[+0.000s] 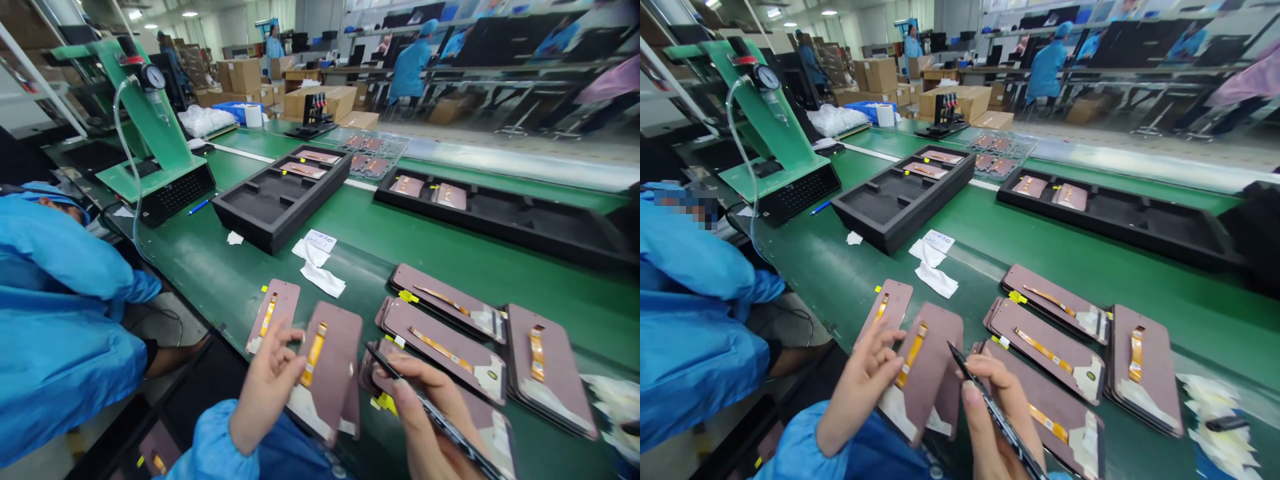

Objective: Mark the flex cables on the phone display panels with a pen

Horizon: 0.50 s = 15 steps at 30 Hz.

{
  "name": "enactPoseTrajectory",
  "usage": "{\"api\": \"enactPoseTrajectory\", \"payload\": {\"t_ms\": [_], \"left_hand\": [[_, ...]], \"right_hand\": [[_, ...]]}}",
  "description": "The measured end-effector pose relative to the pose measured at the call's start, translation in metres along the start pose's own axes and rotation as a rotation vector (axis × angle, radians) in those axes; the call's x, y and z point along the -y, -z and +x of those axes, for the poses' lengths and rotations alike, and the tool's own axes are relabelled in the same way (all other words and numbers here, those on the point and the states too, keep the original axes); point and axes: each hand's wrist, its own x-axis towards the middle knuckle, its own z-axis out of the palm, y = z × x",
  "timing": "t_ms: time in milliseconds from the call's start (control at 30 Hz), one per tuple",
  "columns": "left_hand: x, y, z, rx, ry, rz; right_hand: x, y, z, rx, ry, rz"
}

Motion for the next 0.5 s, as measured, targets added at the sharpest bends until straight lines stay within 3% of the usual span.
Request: {"api": "enactPoseTrajectory", "payload": {"t_ms": [133, 267, 367, 500], "left_hand": [[-0.015, 0.039, 0.025, -0.183, -0.085, 0.141], [-0.012, 0.066, 0.046, -0.171, -0.048, 0.376], [-0.010, 0.070, 0.048, -0.166, -0.090, 0.634], [-0.014, 0.053, 0.035, -0.307, -0.485, 1.131]], "right_hand": [[-0.002, 0.002, 0.017, -0.004, 0.101, -0.078], [-0.016, -0.007, 0.029, 0.123, 0.013, -0.031], [-0.028, -0.014, 0.034, 0.205, -0.083, 0.024], [-0.041, -0.019, 0.036, 0.260, -0.157, 0.092]]}}
